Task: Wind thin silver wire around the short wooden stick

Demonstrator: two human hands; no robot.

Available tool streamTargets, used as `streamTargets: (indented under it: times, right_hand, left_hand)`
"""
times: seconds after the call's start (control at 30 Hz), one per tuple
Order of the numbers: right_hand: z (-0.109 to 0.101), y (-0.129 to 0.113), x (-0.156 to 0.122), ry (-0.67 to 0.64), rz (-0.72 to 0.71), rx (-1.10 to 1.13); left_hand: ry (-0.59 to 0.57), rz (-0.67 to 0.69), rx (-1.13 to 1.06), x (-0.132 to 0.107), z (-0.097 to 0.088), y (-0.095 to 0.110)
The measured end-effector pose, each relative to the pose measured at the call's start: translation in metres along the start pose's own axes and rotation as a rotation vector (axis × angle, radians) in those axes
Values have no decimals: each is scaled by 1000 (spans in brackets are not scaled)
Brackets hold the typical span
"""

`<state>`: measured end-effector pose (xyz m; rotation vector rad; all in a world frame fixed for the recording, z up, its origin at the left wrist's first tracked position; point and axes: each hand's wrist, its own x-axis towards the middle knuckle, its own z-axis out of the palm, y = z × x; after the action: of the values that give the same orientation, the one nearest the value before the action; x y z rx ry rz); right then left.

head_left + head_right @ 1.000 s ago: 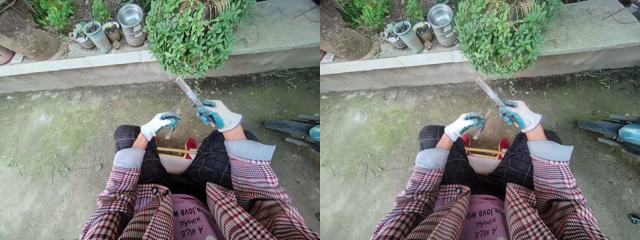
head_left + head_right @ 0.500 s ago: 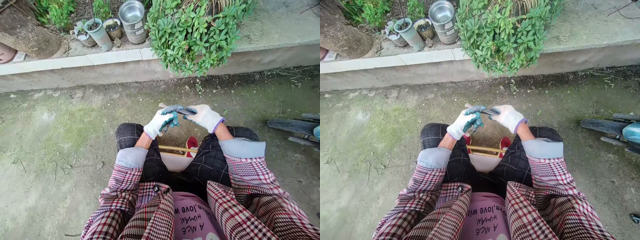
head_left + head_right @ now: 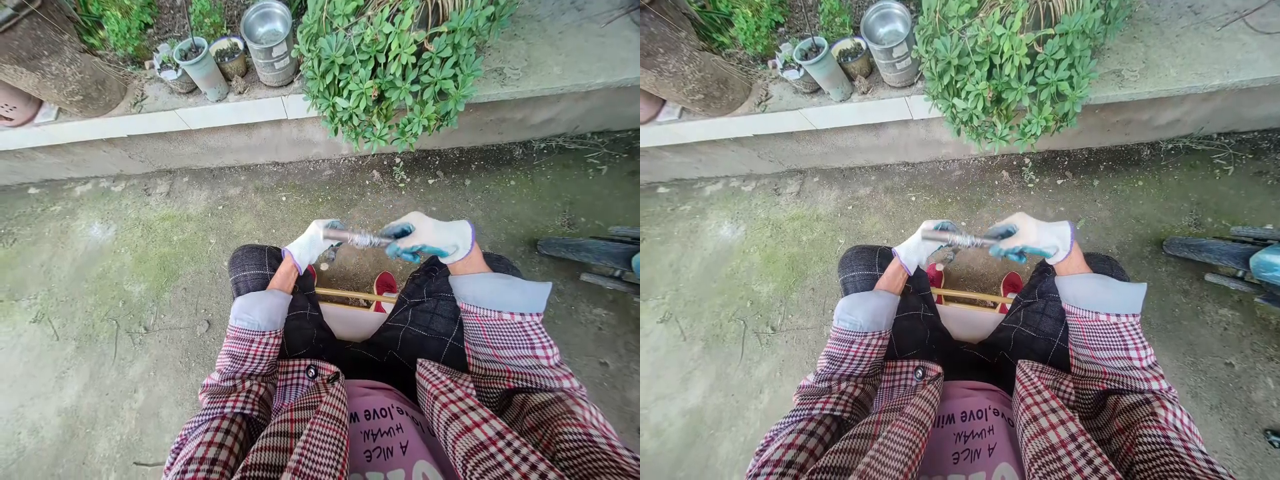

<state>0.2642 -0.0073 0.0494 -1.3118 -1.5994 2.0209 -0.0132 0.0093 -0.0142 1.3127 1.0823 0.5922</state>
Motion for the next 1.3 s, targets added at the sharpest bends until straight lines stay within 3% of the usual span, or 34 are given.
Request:
streamTargets:
  times: [0.07,0.17,0.27,0.37,0.43,0.5,0.6,0.7,0.9,1.03,1.17,1.3]
  right_hand:
    - [1,2,1,-102,58,-191]
    - [2,6,8,-85,109,-545]
    - [1,10,20,105,161,-872]
    - [-2,13,30,317,157,-980]
    - [-1,14,32,419,110,-879]
    - [3,13,31,476,36,-618]
    - [11,8,25,421,-61,-133]
    - [14,0,15,335,-109,127]
    - [8,-8,0,219,-48,153]
    - [7,-7,1,252,-52,161]
    - [11,-7,4,295,-85,187]
    - [14,-4,6,290,-144,226]
  left_hand:
    - [54,-43,49,0,-2,1]
    - [98,-100,79,-3,0,5]
    - [88,-125,49,-6,6,11]
    - [9,-123,-103,-9,11,13]
    - [-67,-102,-211,-10,13,13]
    - [-136,-70,-290,-12,13,13]
    - [-185,-32,-341,-13,15,13]
    - [-190,-68,-296,-12,18,13]
    - [-84,-56,-67,-6,15,11]
    - [-2,1,80,-1,10,2]
    - [57,146,86,7,15,-14]
    - [147,83,-13,18,33,-31]
